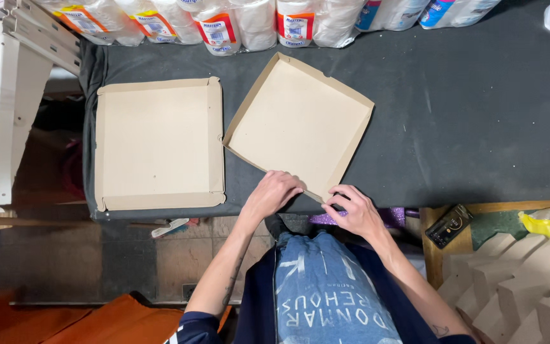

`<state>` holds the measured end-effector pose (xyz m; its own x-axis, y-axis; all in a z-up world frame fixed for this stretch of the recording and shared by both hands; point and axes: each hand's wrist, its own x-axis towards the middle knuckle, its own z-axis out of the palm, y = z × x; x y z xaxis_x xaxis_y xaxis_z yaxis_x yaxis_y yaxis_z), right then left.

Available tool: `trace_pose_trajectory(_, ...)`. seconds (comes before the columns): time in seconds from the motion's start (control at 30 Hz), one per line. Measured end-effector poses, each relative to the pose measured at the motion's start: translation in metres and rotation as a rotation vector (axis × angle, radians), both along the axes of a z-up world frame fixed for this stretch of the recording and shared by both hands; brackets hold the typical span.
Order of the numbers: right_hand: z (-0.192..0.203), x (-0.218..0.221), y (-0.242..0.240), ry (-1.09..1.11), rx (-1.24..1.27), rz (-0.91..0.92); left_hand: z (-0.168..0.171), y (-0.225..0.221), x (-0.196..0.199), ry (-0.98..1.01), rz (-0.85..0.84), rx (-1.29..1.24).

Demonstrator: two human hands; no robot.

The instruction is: The person assembles cardboard pizza boxes by folding the pre-scored flaps and stacking the finished boxes on a work surface.

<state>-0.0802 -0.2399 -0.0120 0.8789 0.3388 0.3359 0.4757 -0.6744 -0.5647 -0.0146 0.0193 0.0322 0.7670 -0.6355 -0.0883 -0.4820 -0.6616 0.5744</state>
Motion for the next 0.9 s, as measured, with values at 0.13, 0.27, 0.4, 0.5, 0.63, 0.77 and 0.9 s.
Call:
trace_pose_trajectory(0.13, -0.001, 0.0, 0.003, 0.016, 0.007, -0.043, -0.014, -0.009, 0.006, 0.043, 0.016, -0.013)
trace_pose_trajectory(0.27, 0.008, 0.006, 0.011, 0.067, 0.058, -0.053, -0.008, -0.011, 0.007, 0.083, 0.035, -0.017)
trace_pose_trajectory(0.4, 0.015, 0.01, 0.016, 0.193, 0.112, -0.032, -0.003, -0.011, 0.007, 0.119, 0.036, -0.026)
trace_pose_trajectory(0.5, 0.025, 0.007, 0.01, 0.259, 0.131, -0.072, 0.011, -0.014, 0.003, 0.173, 0.026, -0.025)
trace_pose_trajectory(0.63, 0.017, 0.007, 0.008, 0.276, 0.158, -0.105, 0.008, -0.016, 0.0, 0.18, 0.018, -0.001)
trace_pose_trajectory(0.77, 0.021, 0.012, 0.015, 0.289, 0.128, -0.088, 0.002, -0.015, 0.0, 0.208, 0.034, -0.005)
trace_pose_trajectory(0.9, 0.03, 0.023, 0.028, 0.29, 0.117, -0.057, 0.021, -0.014, -0.002, 0.255, 0.051, -0.049)
